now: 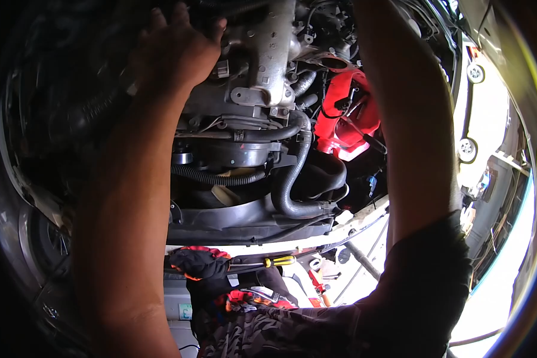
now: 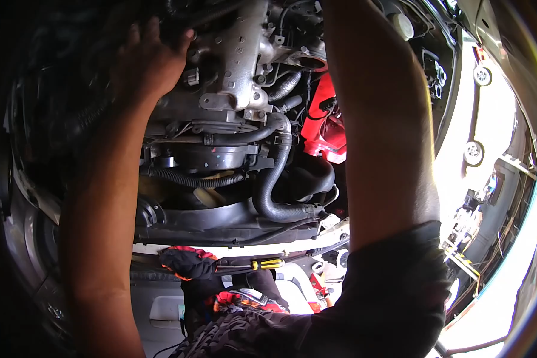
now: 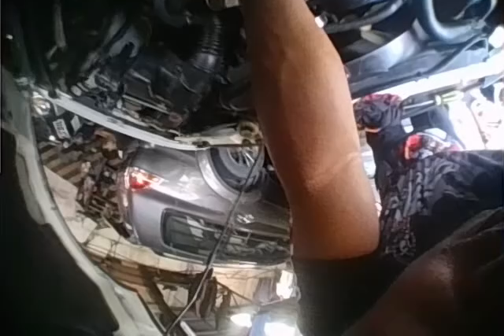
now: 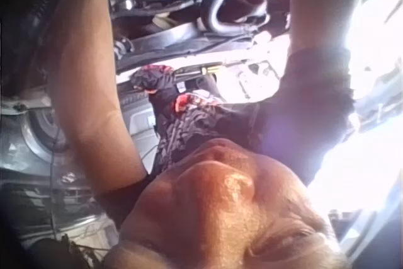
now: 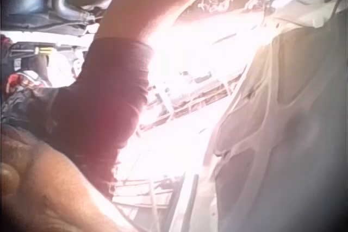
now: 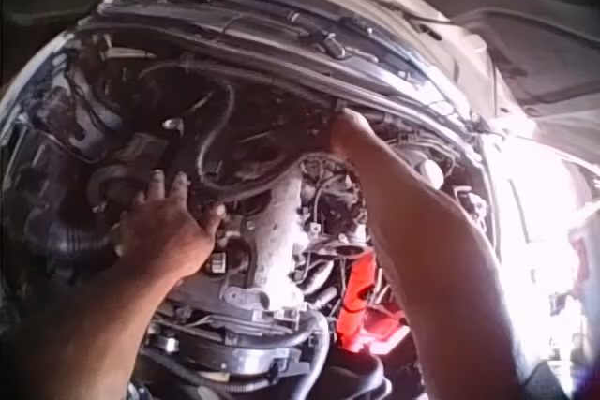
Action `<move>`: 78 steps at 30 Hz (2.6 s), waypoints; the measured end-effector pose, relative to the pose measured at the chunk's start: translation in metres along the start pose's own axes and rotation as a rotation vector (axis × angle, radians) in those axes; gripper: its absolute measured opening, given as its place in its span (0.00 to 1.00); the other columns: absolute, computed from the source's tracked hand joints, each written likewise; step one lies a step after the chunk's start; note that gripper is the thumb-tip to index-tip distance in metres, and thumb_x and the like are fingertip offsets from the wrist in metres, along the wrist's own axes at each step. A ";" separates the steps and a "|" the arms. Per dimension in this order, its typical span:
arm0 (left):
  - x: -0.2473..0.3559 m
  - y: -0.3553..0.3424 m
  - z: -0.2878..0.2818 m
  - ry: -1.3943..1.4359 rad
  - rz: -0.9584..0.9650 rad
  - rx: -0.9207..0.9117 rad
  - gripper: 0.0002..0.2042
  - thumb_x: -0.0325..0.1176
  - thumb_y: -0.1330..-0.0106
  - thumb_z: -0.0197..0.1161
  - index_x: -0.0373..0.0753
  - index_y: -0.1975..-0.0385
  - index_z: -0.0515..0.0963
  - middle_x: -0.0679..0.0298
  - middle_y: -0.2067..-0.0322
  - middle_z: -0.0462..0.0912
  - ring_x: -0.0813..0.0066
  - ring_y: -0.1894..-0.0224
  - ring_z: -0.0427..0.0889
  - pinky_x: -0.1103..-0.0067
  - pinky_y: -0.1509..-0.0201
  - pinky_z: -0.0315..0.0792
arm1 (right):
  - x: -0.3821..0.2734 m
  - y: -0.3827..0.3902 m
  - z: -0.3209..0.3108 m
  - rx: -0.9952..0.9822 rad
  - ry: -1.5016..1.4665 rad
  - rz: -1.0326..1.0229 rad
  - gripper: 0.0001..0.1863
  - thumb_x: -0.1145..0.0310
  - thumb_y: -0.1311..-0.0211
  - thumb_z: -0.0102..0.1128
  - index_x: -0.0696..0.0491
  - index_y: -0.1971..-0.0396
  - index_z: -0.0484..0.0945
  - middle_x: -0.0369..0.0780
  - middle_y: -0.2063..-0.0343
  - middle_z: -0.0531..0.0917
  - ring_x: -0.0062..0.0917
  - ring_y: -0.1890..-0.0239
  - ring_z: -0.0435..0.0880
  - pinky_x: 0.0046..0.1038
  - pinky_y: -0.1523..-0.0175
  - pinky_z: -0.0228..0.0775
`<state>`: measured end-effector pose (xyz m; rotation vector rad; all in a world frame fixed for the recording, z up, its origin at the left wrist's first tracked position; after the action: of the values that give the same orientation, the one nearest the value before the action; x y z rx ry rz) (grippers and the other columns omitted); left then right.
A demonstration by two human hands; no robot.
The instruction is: Using a wrench and screwdriver to work on components within a vehicle engine bay.
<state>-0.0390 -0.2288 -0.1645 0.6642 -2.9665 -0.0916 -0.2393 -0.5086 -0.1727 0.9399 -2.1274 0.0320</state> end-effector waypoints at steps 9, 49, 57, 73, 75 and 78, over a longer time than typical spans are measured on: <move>-0.002 0.000 -0.003 -0.010 -0.036 -0.019 0.42 0.71 0.30 0.47 0.48 0.24 0.60 0.50 0.23 0.58 0.42 0.26 0.65 0.52 0.26 0.64 | -0.104 0.278 0.112 -0.415 -0.695 0.012 0.11 0.64 0.32 0.59 0.49 0.58 0.87 0.47 0.61 0.88 0.38 0.60 0.88 0.40 0.56 0.80; 0.107 0.315 0.001 1.541 0.282 -1.467 0.16 0.47 0.19 0.53 0.40 0.54 0.80 0.71 0.73 0.76 0.88 0.75 0.70 0.85 0.72 0.66 | -0.172 0.433 -0.148 0.277 -1.431 -0.009 0.37 0.67 0.59 0.80 0.58 0.43 0.78 0.47 0.54 0.82 0.48 0.45 0.80 0.45 0.42 0.73; 0.054 0.209 -0.046 1.361 0.506 -0.875 0.16 0.44 0.22 0.55 0.37 0.52 0.79 0.64 0.69 0.83 0.75 0.67 0.80 0.76 0.60 0.75 | -0.168 0.405 -0.096 0.170 -1.782 0.196 0.18 0.70 0.35 0.67 0.54 0.47 0.76 0.40 0.66 0.85 0.33 0.65 0.87 0.32 0.60 0.78; -0.009 0.002 -0.043 0.445 0.249 0.363 0.13 0.38 0.29 0.62 0.37 0.53 0.78 0.45 0.54 0.82 0.43 0.49 0.80 0.56 0.45 0.75 | 0.036 0.130 -0.074 0.405 -0.146 0.311 0.15 0.67 0.43 0.65 0.46 0.55 0.87 0.39 0.54 0.85 0.35 0.45 0.82 0.36 0.42 0.79; -0.009 0.003 -0.049 0.442 0.252 0.396 0.11 0.36 0.31 0.63 0.37 0.57 0.78 0.47 0.58 0.82 0.45 0.50 0.81 0.56 0.47 0.76 | 0.043 0.097 -0.058 0.369 -0.307 0.350 0.12 0.68 0.38 0.61 0.47 0.55 0.87 0.42 0.53 0.86 0.35 0.45 0.83 0.34 0.46 0.83; -0.010 -0.001 -0.046 0.424 0.242 0.355 0.12 0.39 0.30 0.63 0.39 0.55 0.78 0.48 0.55 0.82 0.45 0.49 0.80 0.56 0.47 0.75 | 0.047 0.061 -0.032 0.270 -0.301 0.396 0.12 0.67 0.36 0.60 0.48 0.56 0.87 0.43 0.52 0.86 0.37 0.47 0.85 0.36 0.46 0.84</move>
<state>-0.0242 -0.2269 -0.1197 0.2975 -2.6348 0.5352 -0.2758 -0.4831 -0.1024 0.6883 -2.6103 0.4086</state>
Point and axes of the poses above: each hand's wrist, its own y-axis away from the middle knuckle, its own z-axis out of the palm, x = y × z, the point moved 10 cm from there along -y, towards the middle knuckle
